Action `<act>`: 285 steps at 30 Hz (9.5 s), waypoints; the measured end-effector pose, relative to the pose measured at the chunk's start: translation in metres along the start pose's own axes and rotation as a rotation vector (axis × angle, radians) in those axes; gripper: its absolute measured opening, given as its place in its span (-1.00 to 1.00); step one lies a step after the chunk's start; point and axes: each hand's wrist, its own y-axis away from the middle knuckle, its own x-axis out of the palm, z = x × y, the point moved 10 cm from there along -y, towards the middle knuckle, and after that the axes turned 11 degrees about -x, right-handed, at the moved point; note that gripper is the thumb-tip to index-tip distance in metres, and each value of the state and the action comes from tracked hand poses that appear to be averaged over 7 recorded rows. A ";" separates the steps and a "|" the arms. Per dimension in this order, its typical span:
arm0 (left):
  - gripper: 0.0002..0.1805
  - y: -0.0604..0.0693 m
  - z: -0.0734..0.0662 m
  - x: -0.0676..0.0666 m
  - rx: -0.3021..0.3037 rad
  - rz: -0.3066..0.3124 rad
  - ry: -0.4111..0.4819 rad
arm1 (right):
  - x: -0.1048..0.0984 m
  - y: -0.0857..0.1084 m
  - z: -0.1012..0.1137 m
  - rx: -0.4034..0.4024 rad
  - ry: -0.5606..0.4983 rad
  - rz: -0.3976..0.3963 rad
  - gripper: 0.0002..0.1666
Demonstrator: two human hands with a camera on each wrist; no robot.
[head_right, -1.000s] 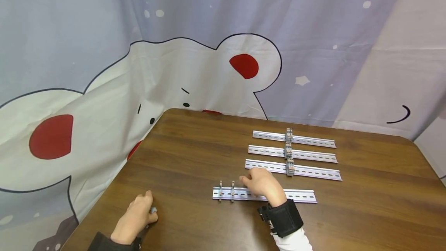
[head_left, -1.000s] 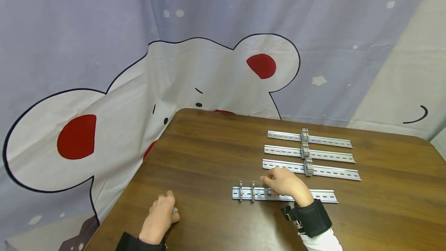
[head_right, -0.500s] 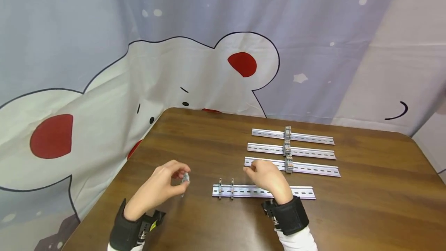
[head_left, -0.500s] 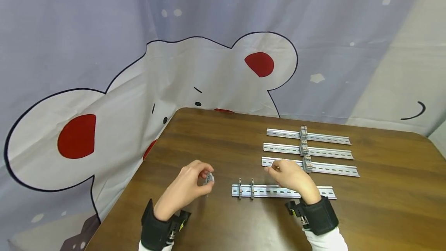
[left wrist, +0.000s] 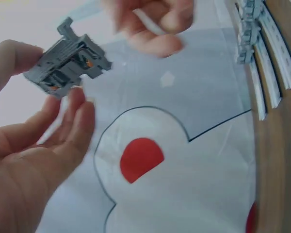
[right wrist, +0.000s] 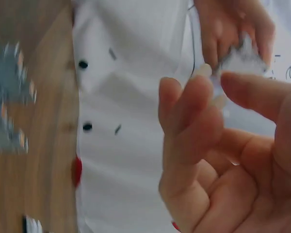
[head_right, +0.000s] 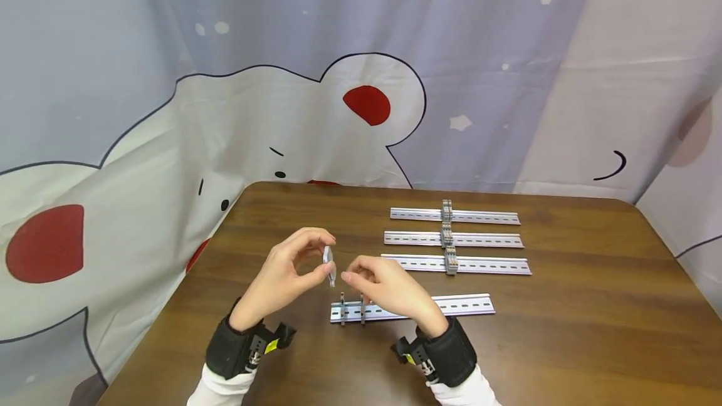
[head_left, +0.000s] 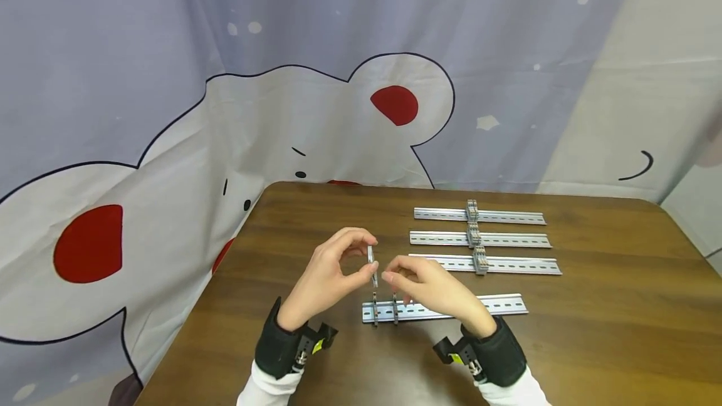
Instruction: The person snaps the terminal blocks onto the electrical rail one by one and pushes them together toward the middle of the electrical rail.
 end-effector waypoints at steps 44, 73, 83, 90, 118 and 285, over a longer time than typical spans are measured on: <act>-0.54 0.003 -0.018 0.044 0.292 -0.261 -0.345 | -0.031 0.016 -0.034 0.302 -0.142 -0.260 -0.45; -0.53 0.038 0.105 0.081 -0.101 0.291 -0.768 | -0.065 0.097 -0.103 0.425 0.645 -0.080 -0.66; -0.70 0.035 0.097 0.080 -0.095 0.246 -0.755 | -0.050 0.085 -0.101 0.448 0.654 0.005 -0.62; -0.67 0.032 0.097 0.080 -0.118 0.252 -0.737 | -0.048 0.082 -0.104 0.488 0.623 0.020 -0.64; -0.46 0.020 0.100 0.082 -0.211 0.213 -0.705 | -0.057 0.090 -0.092 0.435 0.677 -0.116 -0.53; -0.69 0.026 0.108 0.092 -0.291 0.310 -0.609 | -0.024 0.074 -0.055 0.527 0.879 -0.399 -0.61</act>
